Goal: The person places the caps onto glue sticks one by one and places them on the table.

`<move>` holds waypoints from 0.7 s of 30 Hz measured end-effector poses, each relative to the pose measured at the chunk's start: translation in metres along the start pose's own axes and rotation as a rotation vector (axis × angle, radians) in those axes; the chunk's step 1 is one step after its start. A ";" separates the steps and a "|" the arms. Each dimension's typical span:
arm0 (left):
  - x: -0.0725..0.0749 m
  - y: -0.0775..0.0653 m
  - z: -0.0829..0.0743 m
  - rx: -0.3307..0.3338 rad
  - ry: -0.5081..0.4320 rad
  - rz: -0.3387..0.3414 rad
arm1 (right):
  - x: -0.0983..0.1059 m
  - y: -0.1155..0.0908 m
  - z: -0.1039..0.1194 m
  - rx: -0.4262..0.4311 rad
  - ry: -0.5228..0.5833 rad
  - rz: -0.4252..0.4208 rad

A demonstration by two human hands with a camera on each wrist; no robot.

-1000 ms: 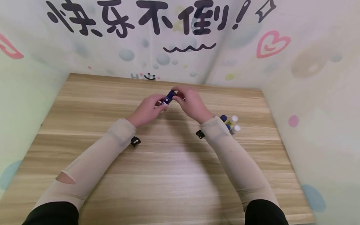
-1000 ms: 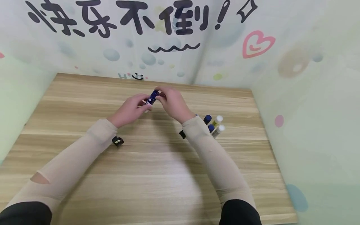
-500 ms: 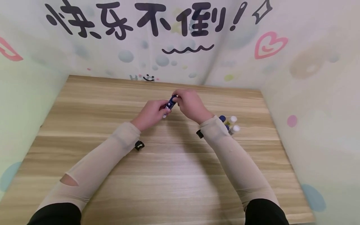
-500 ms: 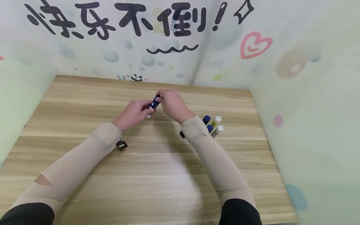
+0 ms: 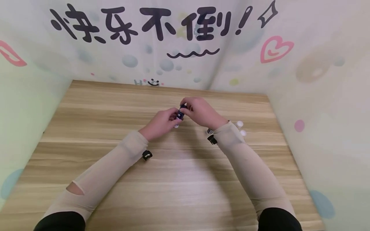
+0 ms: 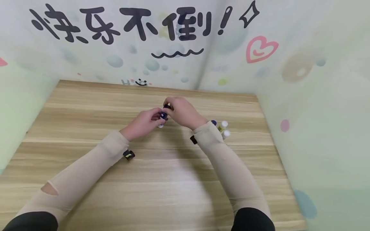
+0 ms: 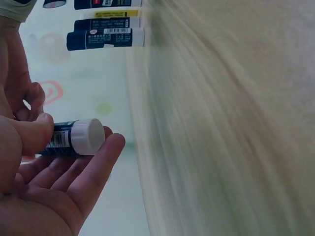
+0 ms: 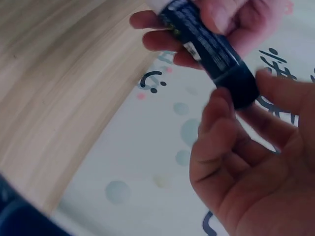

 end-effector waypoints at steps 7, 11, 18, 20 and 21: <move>-0.006 -0.006 -0.004 -0.041 0.000 0.078 | 0.005 -0.026 -0.003 0.119 -0.088 0.067; -0.007 -0.013 -0.002 -0.042 0.033 0.108 | 0.006 -0.046 -0.005 0.132 -0.143 0.076; -0.003 -0.030 0.002 -0.007 0.047 0.079 | 0.010 -0.084 -0.015 0.074 -0.205 0.059; -0.002 -0.035 0.002 -0.004 0.039 0.072 | 0.010 -0.092 -0.018 0.061 -0.216 0.046; -0.001 -0.038 0.003 -0.003 0.036 0.070 | 0.010 -0.096 -0.020 0.050 -0.223 0.041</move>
Point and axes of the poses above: each hand's wrist, its own y-axis towards the middle knuckle, its own x-axis out of the back of the hand, z = x × y, the point moved 1 cm from there along y, towards the middle knuckle, and after that the axes turned 6 degrees about z, right-handed, at the moved point
